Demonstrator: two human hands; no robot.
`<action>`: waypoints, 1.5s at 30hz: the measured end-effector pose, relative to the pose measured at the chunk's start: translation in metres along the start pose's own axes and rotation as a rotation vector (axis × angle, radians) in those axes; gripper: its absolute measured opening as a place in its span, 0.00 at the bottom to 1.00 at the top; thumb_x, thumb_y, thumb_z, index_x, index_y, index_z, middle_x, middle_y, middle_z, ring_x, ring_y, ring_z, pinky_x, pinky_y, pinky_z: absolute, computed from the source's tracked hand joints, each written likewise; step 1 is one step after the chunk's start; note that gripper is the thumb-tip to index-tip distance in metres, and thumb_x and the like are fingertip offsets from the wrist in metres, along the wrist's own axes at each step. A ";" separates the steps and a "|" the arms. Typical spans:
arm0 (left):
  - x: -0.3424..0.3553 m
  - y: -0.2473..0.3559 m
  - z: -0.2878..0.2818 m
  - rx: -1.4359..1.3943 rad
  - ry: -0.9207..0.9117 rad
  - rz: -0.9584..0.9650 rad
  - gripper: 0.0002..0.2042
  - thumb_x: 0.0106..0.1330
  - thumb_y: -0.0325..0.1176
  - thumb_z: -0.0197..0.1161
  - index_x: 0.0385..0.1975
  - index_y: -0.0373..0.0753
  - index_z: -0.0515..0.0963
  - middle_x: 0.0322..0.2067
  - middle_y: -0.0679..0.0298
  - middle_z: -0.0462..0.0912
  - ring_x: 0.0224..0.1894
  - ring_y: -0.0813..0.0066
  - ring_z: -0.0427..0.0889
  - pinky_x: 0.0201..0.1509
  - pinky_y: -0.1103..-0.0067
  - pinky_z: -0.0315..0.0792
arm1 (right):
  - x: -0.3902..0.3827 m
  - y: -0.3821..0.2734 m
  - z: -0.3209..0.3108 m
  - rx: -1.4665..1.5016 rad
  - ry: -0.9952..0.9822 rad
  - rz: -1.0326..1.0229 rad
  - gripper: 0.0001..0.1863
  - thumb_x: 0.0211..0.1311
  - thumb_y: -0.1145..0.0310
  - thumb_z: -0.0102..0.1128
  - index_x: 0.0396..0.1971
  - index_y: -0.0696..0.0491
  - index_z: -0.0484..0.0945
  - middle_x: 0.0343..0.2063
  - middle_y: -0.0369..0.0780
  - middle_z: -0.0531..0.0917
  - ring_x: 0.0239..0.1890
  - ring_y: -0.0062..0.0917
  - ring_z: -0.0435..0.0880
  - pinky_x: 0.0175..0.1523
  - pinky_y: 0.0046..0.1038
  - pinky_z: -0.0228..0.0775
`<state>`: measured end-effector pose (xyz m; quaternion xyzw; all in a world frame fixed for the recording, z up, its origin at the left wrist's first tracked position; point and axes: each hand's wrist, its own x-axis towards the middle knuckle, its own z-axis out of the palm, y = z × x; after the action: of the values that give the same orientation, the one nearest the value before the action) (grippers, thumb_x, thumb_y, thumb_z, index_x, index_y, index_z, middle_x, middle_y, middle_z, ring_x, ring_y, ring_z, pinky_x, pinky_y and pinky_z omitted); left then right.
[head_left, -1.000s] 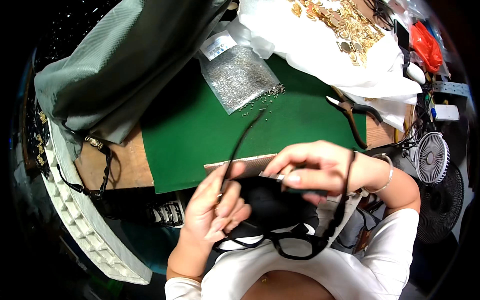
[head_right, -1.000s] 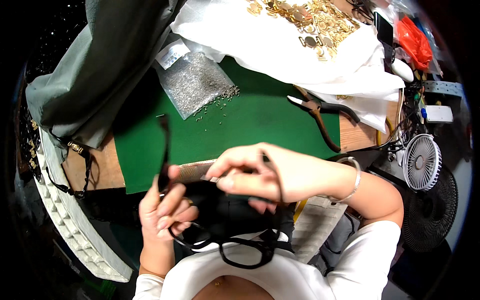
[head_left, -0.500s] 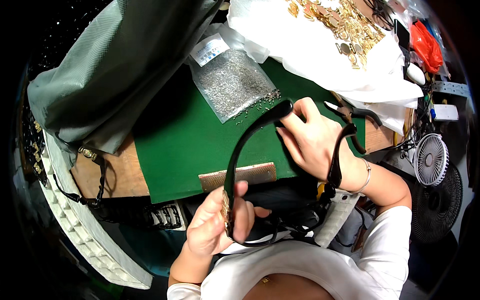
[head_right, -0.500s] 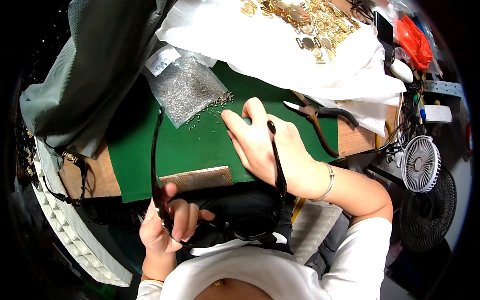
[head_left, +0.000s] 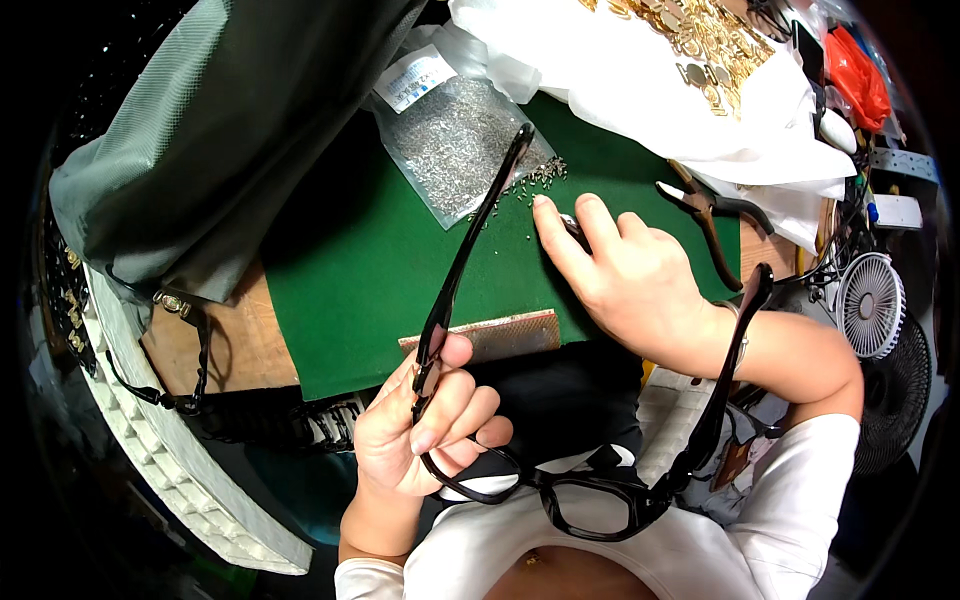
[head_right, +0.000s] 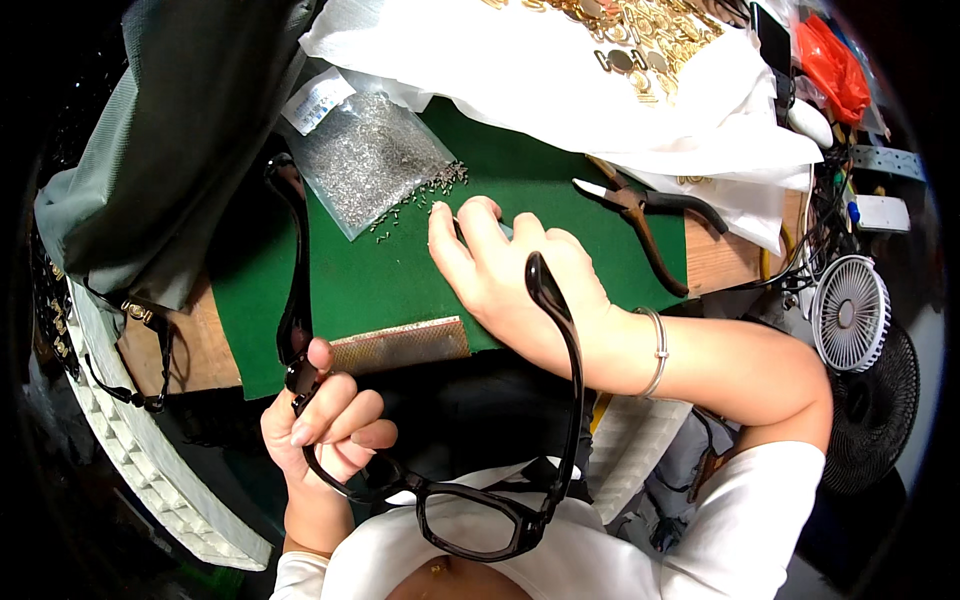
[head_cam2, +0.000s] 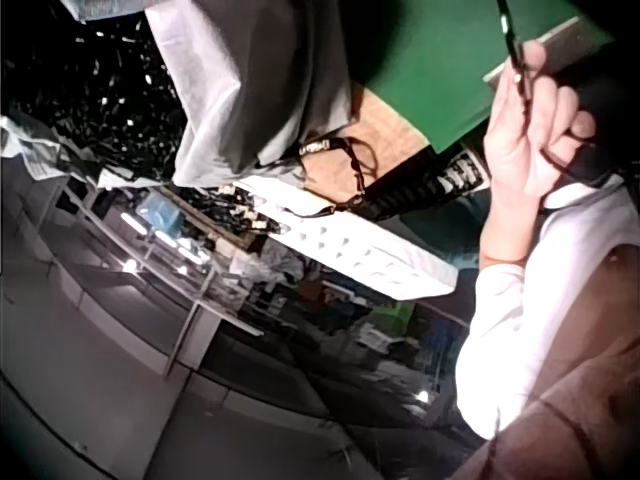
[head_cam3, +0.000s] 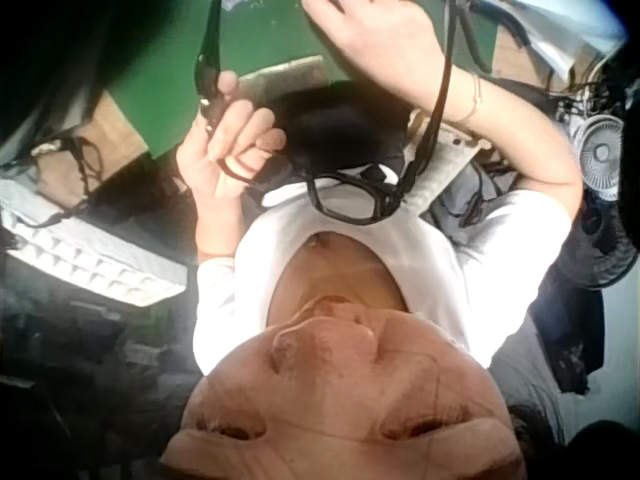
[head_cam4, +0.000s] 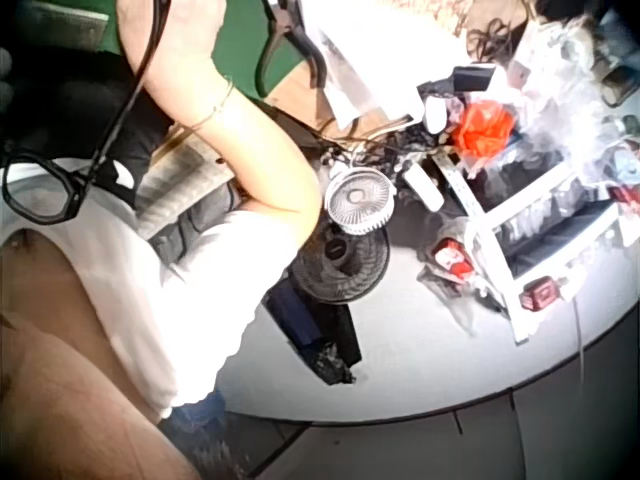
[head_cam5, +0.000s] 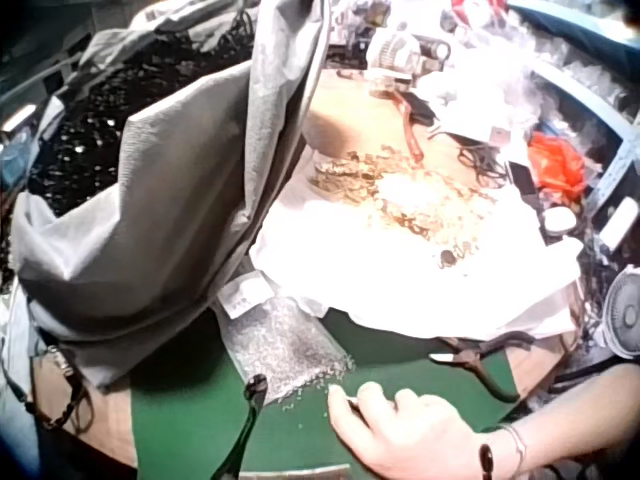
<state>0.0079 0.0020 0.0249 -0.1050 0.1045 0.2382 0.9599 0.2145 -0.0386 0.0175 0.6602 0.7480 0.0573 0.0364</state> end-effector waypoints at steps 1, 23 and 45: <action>-0.001 0.001 -0.002 -0.007 -0.002 0.004 0.20 0.65 0.35 0.46 0.54 0.32 0.61 0.14 0.69 0.64 0.22 0.80 0.60 0.35 0.79 0.63 | 0.002 0.001 0.001 -0.017 0.020 -0.024 0.22 0.40 0.73 0.53 0.42 0.53 0.71 0.25 0.36 0.69 0.16 0.19 0.69 0.18 0.19 0.64; -0.001 -0.005 -0.013 0.151 0.039 0.003 0.18 0.65 0.38 0.47 0.52 0.37 0.64 0.15 0.71 0.64 0.20 0.84 0.61 0.38 0.80 0.66 | 0.017 -0.011 -0.064 2.244 -1.129 0.575 0.19 0.62 0.66 0.42 0.48 0.62 0.58 0.33 0.40 0.77 0.13 0.15 0.70 0.15 0.16 0.61; -0.011 0.048 -0.001 0.890 0.549 0.648 0.19 0.66 0.35 0.43 0.54 0.32 0.62 0.31 0.64 0.69 0.31 0.77 0.66 0.44 0.79 0.65 | -0.006 0.015 -0.016 1.209 -0.234 0.147 0.14 0.57 0.67 0.48 0.41 0.58 0.66 0.35 0.48 0.72 0.38 0.39 0.73 0.44 0.32 0.66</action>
<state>-0.0252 0.0385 0.0193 0.2856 0.4638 0.4156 0.7284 0.2275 -0.0430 0.0353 0.6158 0.5916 -0.4471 -0.2664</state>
